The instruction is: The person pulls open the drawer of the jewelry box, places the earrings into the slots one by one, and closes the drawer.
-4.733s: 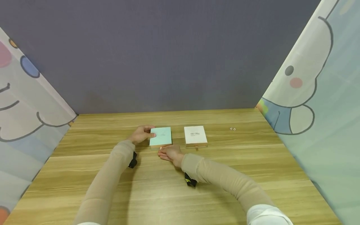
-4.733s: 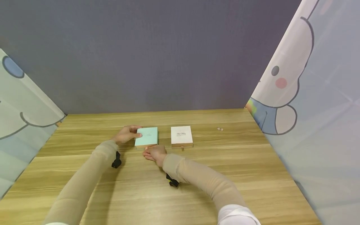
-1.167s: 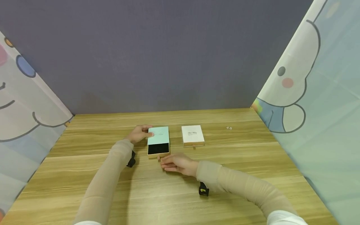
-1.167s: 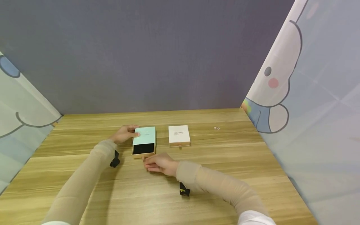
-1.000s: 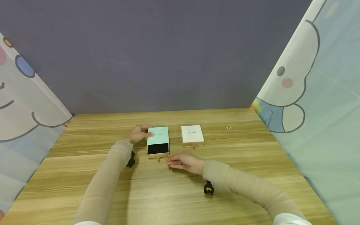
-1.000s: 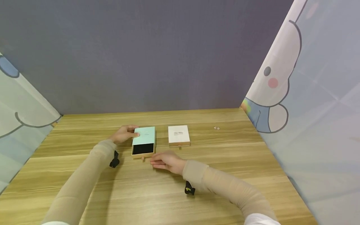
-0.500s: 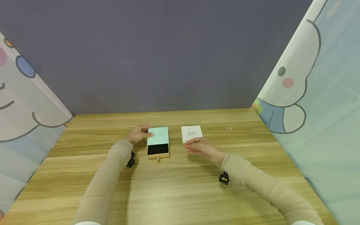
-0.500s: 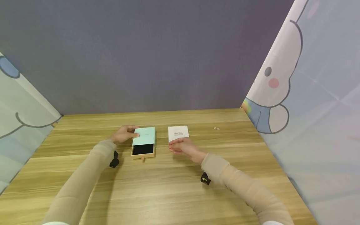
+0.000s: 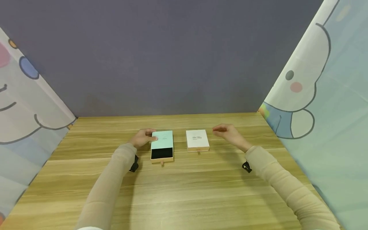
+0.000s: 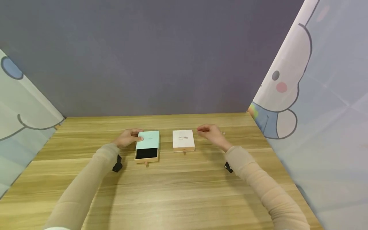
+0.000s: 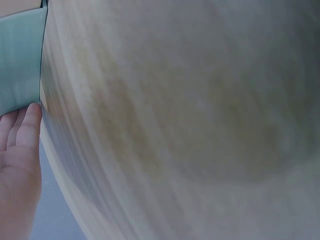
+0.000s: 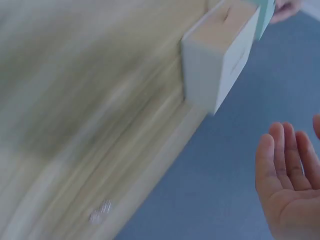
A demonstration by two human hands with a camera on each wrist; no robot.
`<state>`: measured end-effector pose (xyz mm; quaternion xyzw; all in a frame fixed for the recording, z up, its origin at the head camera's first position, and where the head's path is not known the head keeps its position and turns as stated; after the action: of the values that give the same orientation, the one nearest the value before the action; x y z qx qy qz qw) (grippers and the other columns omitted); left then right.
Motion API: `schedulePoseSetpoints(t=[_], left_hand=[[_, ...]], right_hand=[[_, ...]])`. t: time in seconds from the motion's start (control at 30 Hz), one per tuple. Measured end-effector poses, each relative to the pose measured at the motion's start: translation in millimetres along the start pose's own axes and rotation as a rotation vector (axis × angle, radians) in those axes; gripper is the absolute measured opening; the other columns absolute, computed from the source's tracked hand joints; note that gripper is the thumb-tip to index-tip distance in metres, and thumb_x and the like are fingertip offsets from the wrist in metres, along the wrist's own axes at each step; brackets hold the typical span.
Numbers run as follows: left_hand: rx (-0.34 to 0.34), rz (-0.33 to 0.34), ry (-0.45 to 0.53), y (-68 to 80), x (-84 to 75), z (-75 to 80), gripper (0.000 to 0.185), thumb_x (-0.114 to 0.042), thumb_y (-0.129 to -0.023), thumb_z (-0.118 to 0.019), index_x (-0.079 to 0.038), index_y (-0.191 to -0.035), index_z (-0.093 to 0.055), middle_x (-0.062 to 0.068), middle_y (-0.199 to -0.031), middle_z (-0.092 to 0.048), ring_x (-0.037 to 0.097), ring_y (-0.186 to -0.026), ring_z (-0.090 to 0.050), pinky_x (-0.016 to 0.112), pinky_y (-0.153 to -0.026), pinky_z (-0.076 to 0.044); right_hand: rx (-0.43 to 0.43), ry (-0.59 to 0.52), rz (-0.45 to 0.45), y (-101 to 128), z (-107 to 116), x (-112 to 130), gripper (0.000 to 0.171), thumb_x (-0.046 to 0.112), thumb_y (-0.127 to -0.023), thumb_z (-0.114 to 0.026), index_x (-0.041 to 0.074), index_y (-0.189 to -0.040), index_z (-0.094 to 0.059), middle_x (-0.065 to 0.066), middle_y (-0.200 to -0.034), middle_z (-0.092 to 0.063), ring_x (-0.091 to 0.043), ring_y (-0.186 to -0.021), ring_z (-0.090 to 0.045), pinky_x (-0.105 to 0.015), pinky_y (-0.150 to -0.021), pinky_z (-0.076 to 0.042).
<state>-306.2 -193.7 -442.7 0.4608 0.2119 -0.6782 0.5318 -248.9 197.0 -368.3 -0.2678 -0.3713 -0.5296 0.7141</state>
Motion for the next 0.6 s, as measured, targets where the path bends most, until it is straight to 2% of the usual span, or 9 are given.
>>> schedulePoseSetpoints(t=[0.07,0.17,0.37,0.6], left_hand=[[-0.005,0.004,0.005,-0.6,-0.5,0.1,0.062,-0.029,-0.087,-0.064,-0.005,-0.139,-0.038,0.019,-0.142,-0.036,0.037,-0.130,-0.033,0.049,-0.104,-0.034],[0.000,0.008,0.003,-1.0,-1.2,0.0,0.063,-0.029,-0.087,-0.064,-0.006,-0.139,-0.038,0.019,-0.142,-0.036,0.037,-0.130,-0.033,0.049,-0.104,-0.034],[-0.005,0.015,-0.006,-2.0,0.7,-0.4,0.062,-0.031,-0.087,-0.064,-0.008,-0.139,-0.039,0.018,-0.142,-0.036,0.036,-0.130,-0.033,0.049,-0.105,-0.034],[-0.009,0.003,-0.016,0.4,-1.6,1.9,0.061,-0.030,-0.087,-0.063,-0.007,-0.138,-0.040,0.018,-0.141,-0.037,0.036,-0.129,-0.034,0.049,-0.104,-0.034]], right_hand=[[-0.015,0.048,0.068,-0.2,8.7,-5.0,0.040,0.029,-0.090,-0.059,0.000,-0.117,-0.059,-0.021,-0.114,-0.060,-0.031,-0.104,-0.057,-0.042,-0.086,-0.049],[-0.028,0.156,0.121,-1.7,19.5,-13.9,0.043,0.030,-0.090,-0.059,-0.001,-0.119,-0.058,-0.022,-0.115,-0.058,-0.033,-0.103,-0.057,-0.041,-0.083,-0.051],[-0.029,0.333,0.089,-10.3,32.1,-33.4,0.040,0.015,-0.090,-0.058,-0.003,-0.125,-0.053,-0.025,-0.124,-0.053,-0.038,-0.111,-0.051,-0.048,-0.092,-0.045],[-0.038,0.424,0.065,-16.9,42.3,-49.2,0.036,0.009,-0.091,-0.055,-0.005,-0.124,-0.052,-0.026,-0.122,-0.053,-0.039,-0.109,-0.051,-0.049,-0.090,-0.045]])
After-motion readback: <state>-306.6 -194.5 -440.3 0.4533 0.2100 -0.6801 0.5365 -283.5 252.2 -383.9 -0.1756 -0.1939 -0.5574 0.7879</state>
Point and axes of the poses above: each hand's wrist, its own y-axis away from the middle knuckle, its own z-axis out of the back of the hand, x = y × z, the point moved 1 cm from there along -y, towards the middle knuckle
